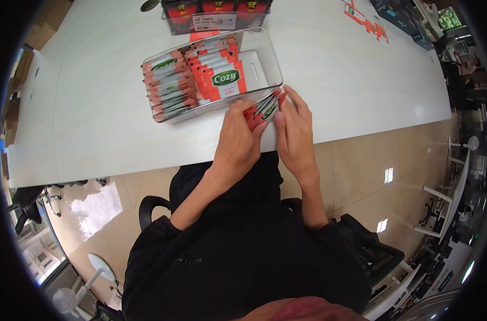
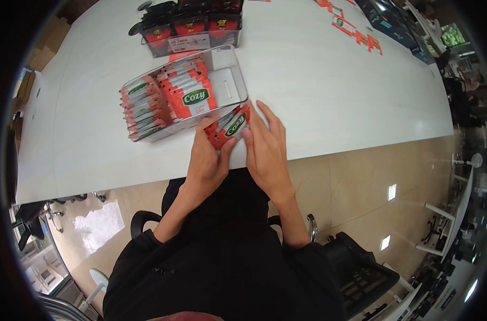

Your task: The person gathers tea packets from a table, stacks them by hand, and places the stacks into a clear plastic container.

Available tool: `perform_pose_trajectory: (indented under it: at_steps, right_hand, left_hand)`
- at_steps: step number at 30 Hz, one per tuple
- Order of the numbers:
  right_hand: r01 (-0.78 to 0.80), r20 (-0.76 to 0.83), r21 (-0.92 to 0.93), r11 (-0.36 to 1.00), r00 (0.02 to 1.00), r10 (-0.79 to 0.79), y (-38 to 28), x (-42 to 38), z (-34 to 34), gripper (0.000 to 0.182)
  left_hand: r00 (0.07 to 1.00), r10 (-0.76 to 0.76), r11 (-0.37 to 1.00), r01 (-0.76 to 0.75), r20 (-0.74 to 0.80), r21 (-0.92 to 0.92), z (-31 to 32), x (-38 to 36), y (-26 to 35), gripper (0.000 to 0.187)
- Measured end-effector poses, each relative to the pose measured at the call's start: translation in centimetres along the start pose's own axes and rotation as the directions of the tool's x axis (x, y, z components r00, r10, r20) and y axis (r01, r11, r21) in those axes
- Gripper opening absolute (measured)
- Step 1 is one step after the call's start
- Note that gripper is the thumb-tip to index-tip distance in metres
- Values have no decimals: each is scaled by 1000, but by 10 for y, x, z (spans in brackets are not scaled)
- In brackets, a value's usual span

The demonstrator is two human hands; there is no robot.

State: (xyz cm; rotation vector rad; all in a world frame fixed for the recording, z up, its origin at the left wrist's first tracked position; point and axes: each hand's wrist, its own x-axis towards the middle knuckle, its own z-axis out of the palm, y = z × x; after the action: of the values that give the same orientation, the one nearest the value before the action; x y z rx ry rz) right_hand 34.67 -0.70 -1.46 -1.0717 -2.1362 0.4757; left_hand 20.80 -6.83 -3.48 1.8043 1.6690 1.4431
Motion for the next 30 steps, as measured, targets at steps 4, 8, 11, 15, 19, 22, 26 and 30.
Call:
perform_pose_trajectory:
  at_steps: [4, 8, 11, 15, 19, 22, 26, 30]
  right_hand:
    - [49, 158, 52, 997, 986, -56, 29, 20, -27, 40]
    - [21, -56, -84, 996, 998, -26, 127, 70, -53, 36]
    - [-29, -144, -202, 979, 990, 0, 217, 105, -79, 40]
    - [-94, -243, -427, 899, 970, -14, 303, 147, -105, 51]
    - [-321, -345, -422, 848, 922, 177, 328, 183, -115, 65]
    - [-331, -363, -439, 835, 916, 172, 345, 198, -112, 68]
    - [-381, -347, -508, 773, 911, 222, 351, 211, -112, 69]
    - [-443, -160, -479, 758, 893, 421, 332, 216, -134, 70]
  left_hand:
    - [997, 47, 999, -45, -60, 20, 0, 2, 3, 44]
    - [1000, -3, 1000, 3, -15, 10, -2, 2, 5, 42]
    - [1000, -16, 1000, 17, -20, 25, -2, 2, 8, 39]
    - [997, -72, 997, 72, 13, 33, 1, -1, 5, 40]
    - [996, -89, 995, 89, -2, 49, 1, 1, 8, 41]
    - [984, -174, 985, 174, -33, 4, 1, 0, 11, 40]
    - [986, -165, 986, 165, -10, -4, 1, 3, 13, 39]
    - [989, -150, 989, 150, -17, 5, 0, 3, 16, 40]
